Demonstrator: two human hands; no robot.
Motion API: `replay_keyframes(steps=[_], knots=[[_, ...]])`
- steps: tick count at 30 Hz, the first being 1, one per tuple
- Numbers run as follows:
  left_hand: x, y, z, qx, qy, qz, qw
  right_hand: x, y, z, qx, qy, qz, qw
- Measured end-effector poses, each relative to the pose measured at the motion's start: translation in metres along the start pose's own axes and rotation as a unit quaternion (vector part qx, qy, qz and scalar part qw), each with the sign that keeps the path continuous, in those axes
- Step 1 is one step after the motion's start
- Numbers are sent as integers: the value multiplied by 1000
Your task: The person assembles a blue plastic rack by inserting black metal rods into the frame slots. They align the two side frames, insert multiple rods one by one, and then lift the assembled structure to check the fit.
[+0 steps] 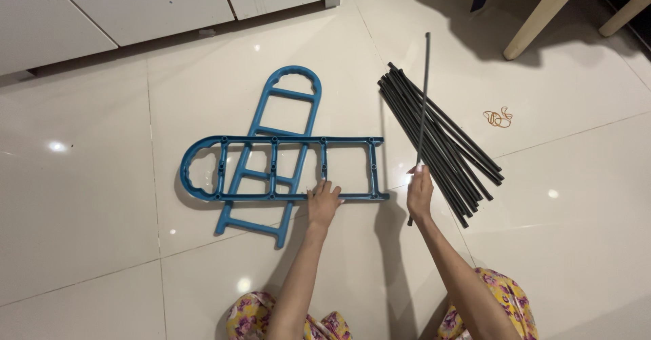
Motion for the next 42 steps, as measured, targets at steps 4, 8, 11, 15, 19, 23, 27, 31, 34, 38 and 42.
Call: replay_keyframes(steps=[4, 8, 11, 15, 19, 23, 27, 31, 34, 38, 42], knots=[[4, -2, 4, -16, -1, -24, 1000, -26, -2, 11, 18, 27, 4, 999], [0, -13, 3, -27, -22, -14, 999, -40, -10, 26, 38, -13, 65, 997], [-11, -22, 3, -37, -20, -11, 999, -34, -12, 30, 74, -118, 172, 975], [-15, -29, 5, -45, -11, -11, 999, -7, -11, 27, 118, -195, 235, 945], [-20, -30, 6, -52, -25, 27, 998, 13, -5, 27, 106, -132, 166, 971], [-27, -29, 8, -67, -30, 51, 996, 13, 3, 36, 63, -87, 137, 985], [-37, -27, 9, -76, -30, 49, 995, 10, 8, 40, 17, -26, 122, 992], [-48, -20, 13, -120, -19, 76, 990, 9, 10, 38, 12, -15, 91, 996], [-54, -16, 15, -140, -28, 87, 986, 6, 11, 38, 7, -35, 116, 993], [-56, -12, 14, -93, -37, 100, 990, 0, 11, 42, -15, -2, 114, 993], [-55, -10, 11, -132, -65, 110, 983, -5, 11, 47, -19, 5, 102, 995]])
Point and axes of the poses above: each hand's wrist, its own z-axis towards the middle knuckle, its own y-axis out of the back of the hand, x = y × z, the point moved 2 cm from there along z, towards the middle knuckle, and after that the axes turned 1 degree about x, right-handed, at the moved point
